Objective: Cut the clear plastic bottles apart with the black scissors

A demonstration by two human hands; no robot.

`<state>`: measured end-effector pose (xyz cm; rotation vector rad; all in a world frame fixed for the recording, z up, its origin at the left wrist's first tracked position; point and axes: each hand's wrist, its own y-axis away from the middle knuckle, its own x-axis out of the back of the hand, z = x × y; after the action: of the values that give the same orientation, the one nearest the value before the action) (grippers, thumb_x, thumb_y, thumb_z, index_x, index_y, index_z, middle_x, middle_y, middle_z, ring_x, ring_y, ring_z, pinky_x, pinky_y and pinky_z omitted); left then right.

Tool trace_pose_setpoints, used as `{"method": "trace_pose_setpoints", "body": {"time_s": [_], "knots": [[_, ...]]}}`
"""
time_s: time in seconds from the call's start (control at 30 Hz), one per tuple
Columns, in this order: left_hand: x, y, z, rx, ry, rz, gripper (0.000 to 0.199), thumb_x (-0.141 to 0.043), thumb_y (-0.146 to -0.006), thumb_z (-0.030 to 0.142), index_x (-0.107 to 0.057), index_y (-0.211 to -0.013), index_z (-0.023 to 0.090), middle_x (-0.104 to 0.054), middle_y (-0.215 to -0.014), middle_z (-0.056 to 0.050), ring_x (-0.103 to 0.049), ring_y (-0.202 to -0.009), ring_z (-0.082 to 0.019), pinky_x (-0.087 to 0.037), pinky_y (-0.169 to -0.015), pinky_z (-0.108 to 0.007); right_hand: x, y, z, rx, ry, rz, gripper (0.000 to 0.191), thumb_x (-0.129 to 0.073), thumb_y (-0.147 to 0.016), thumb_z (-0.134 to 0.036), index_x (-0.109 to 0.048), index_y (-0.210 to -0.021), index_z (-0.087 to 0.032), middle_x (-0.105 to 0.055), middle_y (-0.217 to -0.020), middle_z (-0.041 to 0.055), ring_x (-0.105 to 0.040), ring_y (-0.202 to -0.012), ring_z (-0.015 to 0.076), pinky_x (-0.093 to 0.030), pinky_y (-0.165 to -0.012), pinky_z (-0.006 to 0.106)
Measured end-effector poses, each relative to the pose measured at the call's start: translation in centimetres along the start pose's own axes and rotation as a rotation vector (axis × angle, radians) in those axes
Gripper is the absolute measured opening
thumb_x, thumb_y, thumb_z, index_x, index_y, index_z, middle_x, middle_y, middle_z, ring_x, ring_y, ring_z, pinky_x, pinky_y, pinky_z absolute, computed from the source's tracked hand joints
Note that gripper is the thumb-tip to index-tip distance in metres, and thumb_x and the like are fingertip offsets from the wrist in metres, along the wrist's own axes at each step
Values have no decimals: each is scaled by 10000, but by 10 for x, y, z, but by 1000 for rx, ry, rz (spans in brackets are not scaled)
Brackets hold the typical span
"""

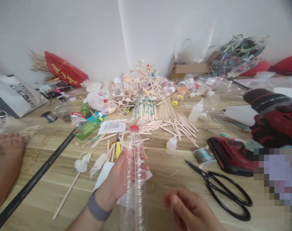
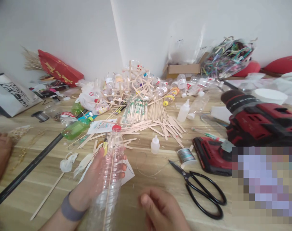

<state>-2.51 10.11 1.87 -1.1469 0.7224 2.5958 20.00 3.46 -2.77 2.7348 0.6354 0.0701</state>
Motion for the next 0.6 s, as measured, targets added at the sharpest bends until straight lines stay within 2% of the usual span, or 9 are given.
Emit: {"method": "trace_pose_setpoints", "body": {"time_s": [0.03,0.1,0.13,0.2,0.27,0.3,0.37,0.43,0.6], "knots": [[1,-1,1,24,-10,-14,517,-797,-748,571,-709,-1034,149,-751,-877,-38,-726,-706,-192,-574,-658,-299,1,-4,-6,36,10,89,689,-487,-879,-816,-666,-1069,-179,-512,-599,-15,-486,-535,135,-404,-527,242],[2,-1,2,64,-33,-45,547,-808,-723,591,-721,-1029,146,-759,-860,-43,-723,-696,-189,-567,-643,-282,1,-11,-19,92,6,132,690,-547,-917,-715,-533,-1369,-193,-576,-687,-3,-540,-618,164,-450,-587,265],[3,-1,2,83,-45,-59,558,-809,-716,600,-727,-1029,144,-763,-857,-45,-721,-690,-187,-562,-637,-274,-2,-15,-24,111,3,122,715,-572,-926,-664,-448,-1458,-202,-602,-737,7,-548,-647,170,-460,-613,278],[4,-1,1,124,-82,-96,587,-807,-695,635,-740,-1003,140,-770,-835,-46,-714,-659,-176,-551,-618,-255,-8,-23,-32,148,-25,71,791,-654,-888,-589,-352,-1520,-223,-651,-962,61,-552,-701,164,-470,-656,296],[6,0,1,162,-120,-130,612,-779,-697,678,-750,-975,133,-772,-795,-52,-707,-635,-166,-541,-615,-240,-15,-31,-36,179,-96,-12,822,-718,-829,-552,-366,-1497,-229,-625,-1135,98,-559,-759,159,-474,-703,304],[7,0,1,173,-137,-140,623,-756,-711,695,-753,-969,128,-771,-775,-58,-705,-633,-162,-536,-619,-232,-18,-34,-37,181,-139,-53,796,-727,-815,-550,-401,-1462,-220,-622,-1120,92,-557,-767,158,-471,-711,302],[8,2,4,172,-161,-136,632,-738,-723,707,-755,-967,124,-771,-767,-65,-707,-644,-161,-534,-631,-230,-22,-37,-37,151,-177,-94,681,-698,-828,-570,-490,-1348,-182,-613,-907,38,-538,-730,152,-454,-692,286],[9,5,7,145,-168,-102,613,-765,-709,687,-753,-980,137,-775,-814,-59,-712,-671,-164,-539,-645,-240,-20,-35,-36,120,-130,-39,579,-660,-843,-595,-556,-1205,-156,-537,-731,-16,-501,-664,144,-429,-646,270],[13,8,17,108,-180,-45,573,-841,-654,630,-747,-924,134,-762,-865,-50,-714,-710,-174,-550,-634,-258,1,-18,-35,96,79,137,465,-598,-841,-611,-613,-968,-164,-498,-622,-29,-481,-582,148,-406,-560,260]]}}
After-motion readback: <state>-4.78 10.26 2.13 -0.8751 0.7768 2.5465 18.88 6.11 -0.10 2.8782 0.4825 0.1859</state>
